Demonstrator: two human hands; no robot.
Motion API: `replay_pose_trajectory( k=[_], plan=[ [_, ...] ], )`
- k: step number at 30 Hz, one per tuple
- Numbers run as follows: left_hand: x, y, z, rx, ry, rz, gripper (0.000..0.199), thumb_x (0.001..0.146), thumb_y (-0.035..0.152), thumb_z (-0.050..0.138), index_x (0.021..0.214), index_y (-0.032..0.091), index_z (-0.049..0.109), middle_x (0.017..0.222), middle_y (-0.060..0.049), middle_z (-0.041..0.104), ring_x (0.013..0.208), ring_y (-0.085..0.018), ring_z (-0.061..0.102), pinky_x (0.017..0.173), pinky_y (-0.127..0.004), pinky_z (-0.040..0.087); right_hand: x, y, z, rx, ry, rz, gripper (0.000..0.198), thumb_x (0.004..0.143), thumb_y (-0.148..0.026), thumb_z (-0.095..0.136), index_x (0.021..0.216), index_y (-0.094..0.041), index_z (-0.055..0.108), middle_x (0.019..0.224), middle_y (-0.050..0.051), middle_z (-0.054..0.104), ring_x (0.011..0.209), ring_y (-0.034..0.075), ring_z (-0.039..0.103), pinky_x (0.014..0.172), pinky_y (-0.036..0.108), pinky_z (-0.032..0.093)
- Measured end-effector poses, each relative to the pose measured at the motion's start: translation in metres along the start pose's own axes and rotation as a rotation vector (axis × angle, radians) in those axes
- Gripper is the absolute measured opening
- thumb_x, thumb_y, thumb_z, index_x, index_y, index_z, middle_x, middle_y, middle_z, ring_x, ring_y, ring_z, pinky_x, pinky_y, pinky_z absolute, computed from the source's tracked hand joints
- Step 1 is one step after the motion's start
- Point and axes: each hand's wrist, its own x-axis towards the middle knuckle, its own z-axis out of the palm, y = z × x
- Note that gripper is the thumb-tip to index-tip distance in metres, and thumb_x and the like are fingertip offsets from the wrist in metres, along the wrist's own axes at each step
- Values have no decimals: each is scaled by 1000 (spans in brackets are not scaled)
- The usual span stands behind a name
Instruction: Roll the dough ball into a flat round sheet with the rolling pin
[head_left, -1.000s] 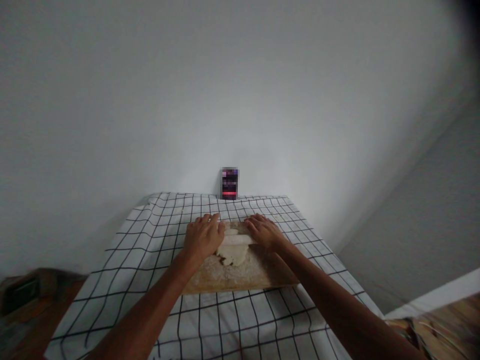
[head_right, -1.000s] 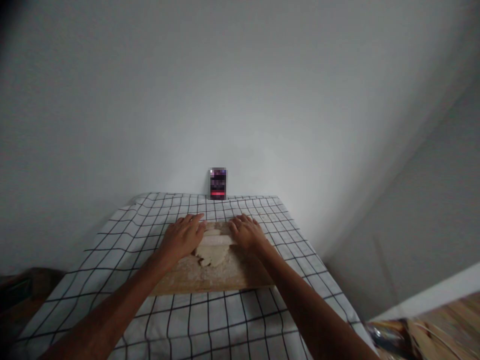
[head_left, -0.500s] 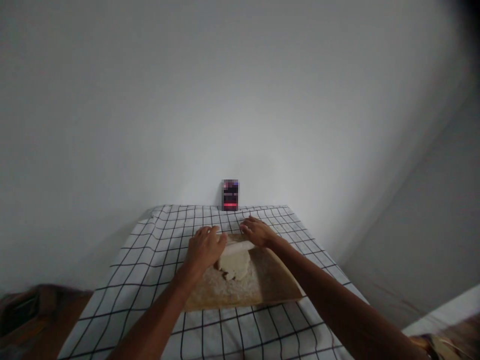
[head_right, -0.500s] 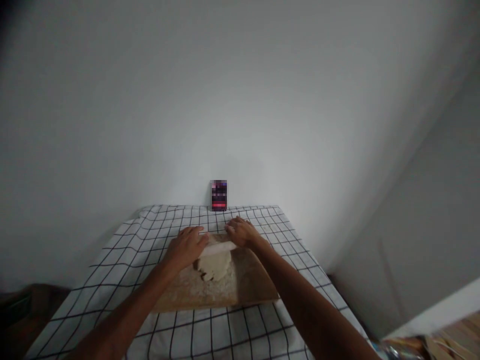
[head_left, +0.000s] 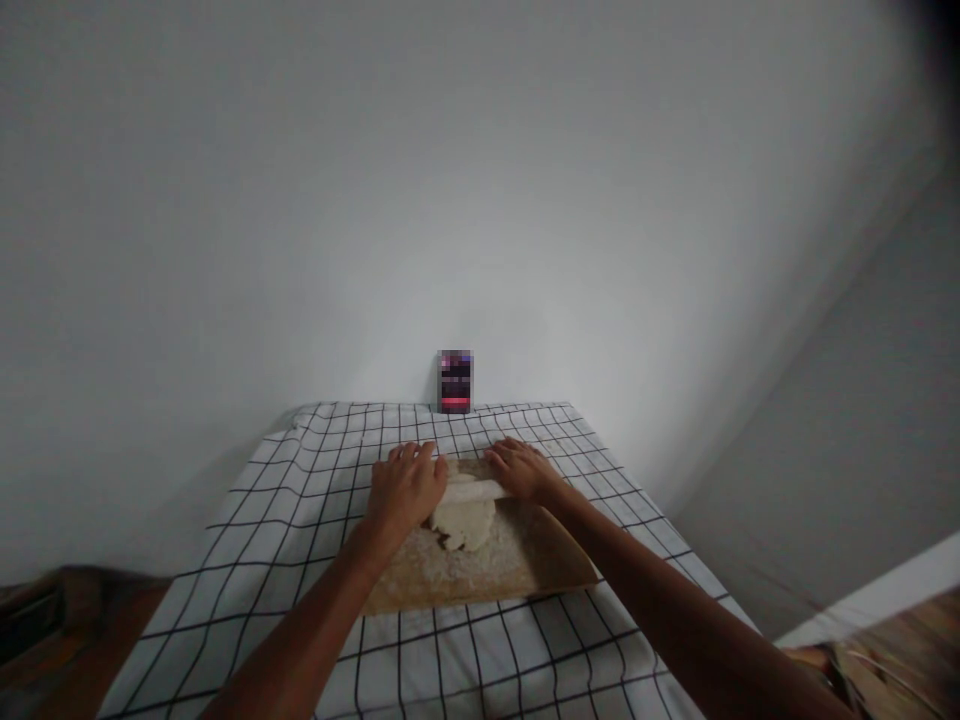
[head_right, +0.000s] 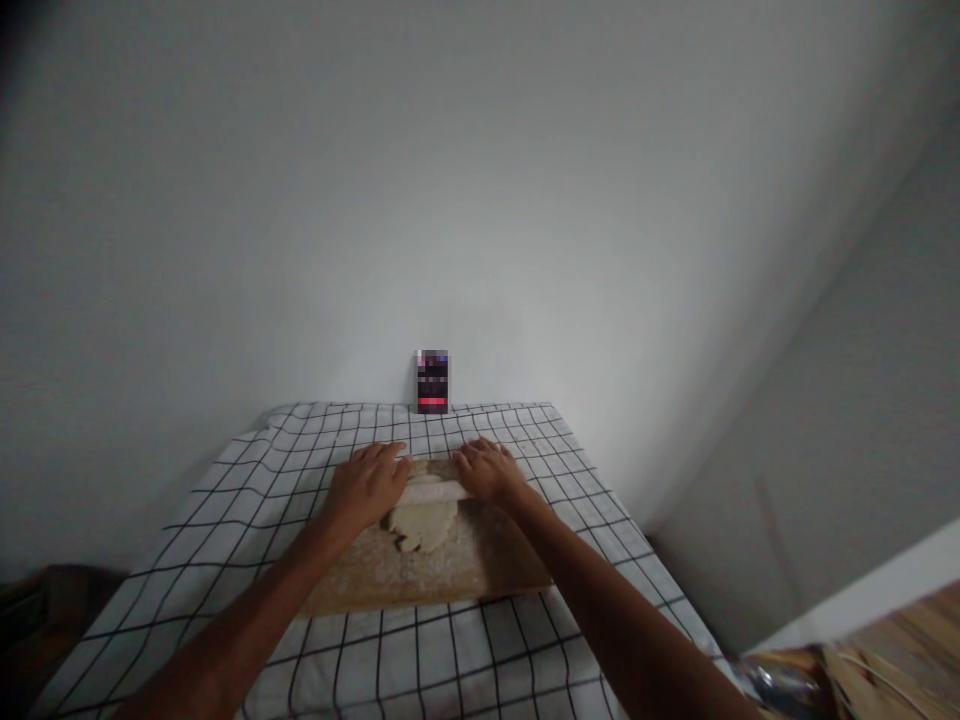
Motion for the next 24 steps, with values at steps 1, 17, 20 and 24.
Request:
replay_pose_trajectory(
  k=[1,17,20,24],
  plan=[
    [-2,0,0,7,9,9,31,106,32,47,124,20,70,122,-16,77,121,-31,68,102,-48,54,-5,-2,-1,-3,9,22,41,114,-34,33,122,-22,71,126,12,74,126,26,64,105,42,50],
    [-98,8,2,-94,52,194,50,110,39,39,153,19,55,161,-12,58,151,-30,52,124,-51,46,-123,-54,-5,-23,154,74,49,114,-41,33,153,-23,58,165,12,52,154,30,46,129,60,30],
    [-110,7,2,-102,44,184,54,110,42,39,158,20,50,164,-10,54,152,-31,50,124,-53,46,-127,-52,-6,-4,150,45,51,115,-44,31,156,-26,55,166,9,51,156,29,44,131,61,25],
    [-101,10,-3,-82,13,156,53,111,42,38,154,15,54,157,-15,62,145,-32,58,123,-54,46,-104,-46,-15,-5,78,47,49,114,-45,34,150,-25,61,162,8,56,155,30,46,129,60,28]
  ],
)
